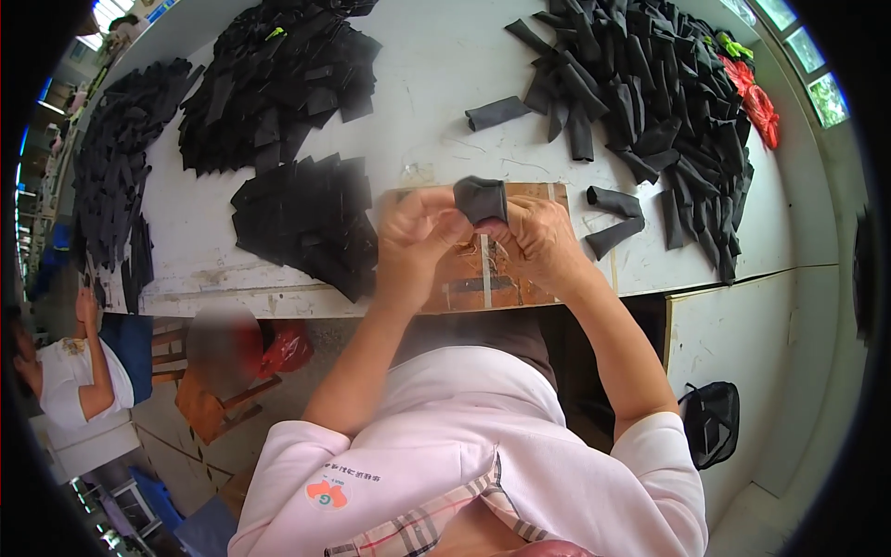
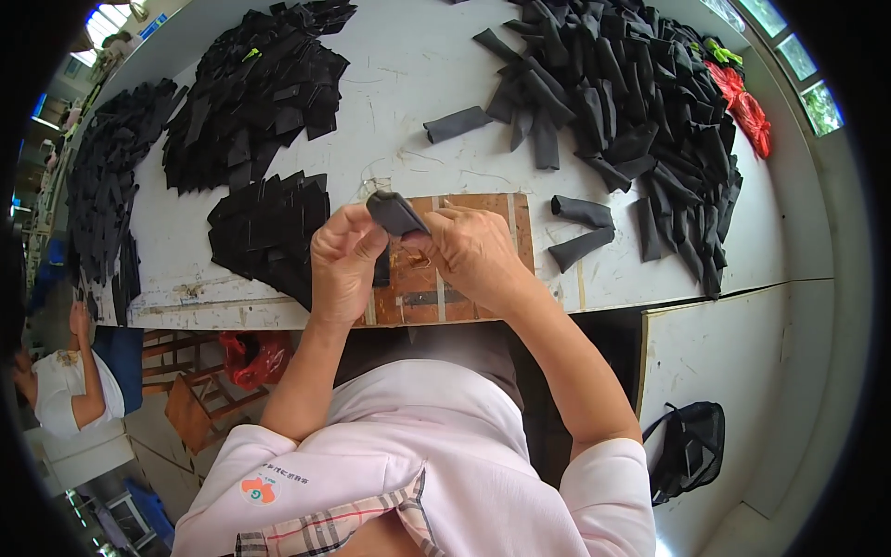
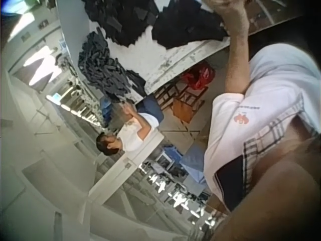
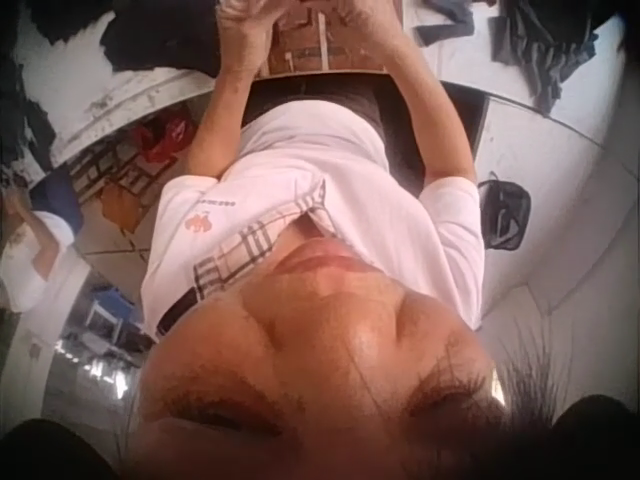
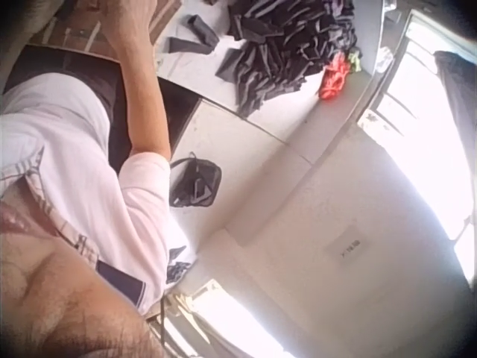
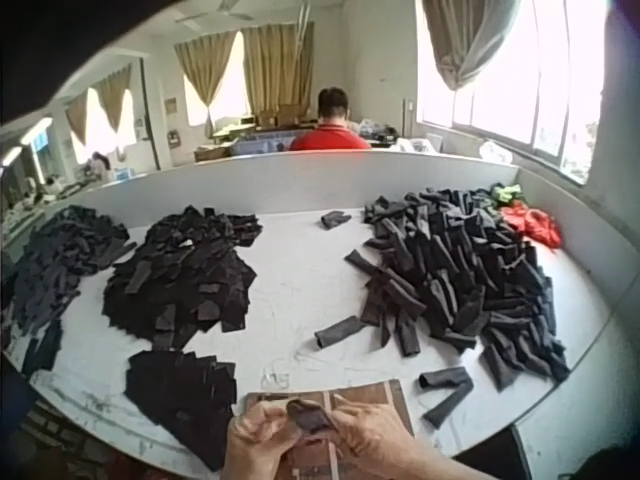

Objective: Apply adhesive to the edges of black leather strips and fold them to assemble components.

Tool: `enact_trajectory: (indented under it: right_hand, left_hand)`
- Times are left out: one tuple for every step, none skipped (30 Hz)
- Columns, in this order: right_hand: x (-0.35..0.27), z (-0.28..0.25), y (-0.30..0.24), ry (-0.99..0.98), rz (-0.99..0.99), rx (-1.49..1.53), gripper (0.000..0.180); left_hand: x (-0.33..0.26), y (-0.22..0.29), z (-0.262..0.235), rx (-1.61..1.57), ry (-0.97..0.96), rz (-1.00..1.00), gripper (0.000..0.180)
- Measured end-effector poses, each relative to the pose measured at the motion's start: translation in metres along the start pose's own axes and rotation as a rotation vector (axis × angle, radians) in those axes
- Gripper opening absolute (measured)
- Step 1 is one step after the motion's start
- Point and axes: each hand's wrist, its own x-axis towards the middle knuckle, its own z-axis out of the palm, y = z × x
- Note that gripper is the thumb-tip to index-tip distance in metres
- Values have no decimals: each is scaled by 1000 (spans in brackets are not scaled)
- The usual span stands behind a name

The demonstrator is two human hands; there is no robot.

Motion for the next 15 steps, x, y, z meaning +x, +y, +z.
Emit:
enact_trajectory:
  right_hand:
    - [0, 1, 1, 0, 6, 4, 14]
    - [1, 1, 2, -8, 26, 9, 13]
    - [4, 0, 1, -20, 35, 16, 13]
    - [6, -3, -2, -23, 32, 22, 13]
    - [9, -7, -5, 80, -54, 156, 12]
    - [7, -10, -7, 186, -131, 284, 11]
    - [2, -4, -3, 186, -124, 284, 11]
    - [-7, 10, 5, 105, -20, 449, 10]
    - [-10, 17, 8, 26, 81, 614, 9]
    - [-9, 19, 12, 39, 70, 473, 8]
    - [-9, 17, 14, 44, 72, 473, 8]
    - [-7, 12, 15, 92, 20, 431, 7]
    - [-1, 7, 12, 130, -42, 393, 7]
    - [6, -2, 4, 162, -86, 444, 4]
    - [0, 7, 9, 164, -79, 444, 4]
  left_hand:
    - [6, 13, 16, -53, 58, -84, 10]
    - [11, 18, 19, -50, 59, -91, 10]
    - [17, 23, 19, 25, -66, -75, 10]
    - [20, 27, 20, 101, -192, -60, 12]
    - [20, 31, 22, 105, -186, -60, 12]
    - [20, 32, 27, 322, -228, -2, 11]
    - [19, 31, 31, 539, -270, 59, 11]
    - [18, 28, 32, 537, -273, 54, 11]
    - [19, 25, 31, 514, -225, 48, 11]
    - [19, 22, 31, 492, -178, 44, 11]
    - [20, 21, 32, 470, -131, 39, 11]
    - [19, 25, 35, 537, -146, 79, 11]
    - [18, 27, 35, 544, -138, 81, 11]
    - [18, 29, 36, 606, -184, 215, 11]
    - [15, 27, 37, 658, -240, 341, 10]
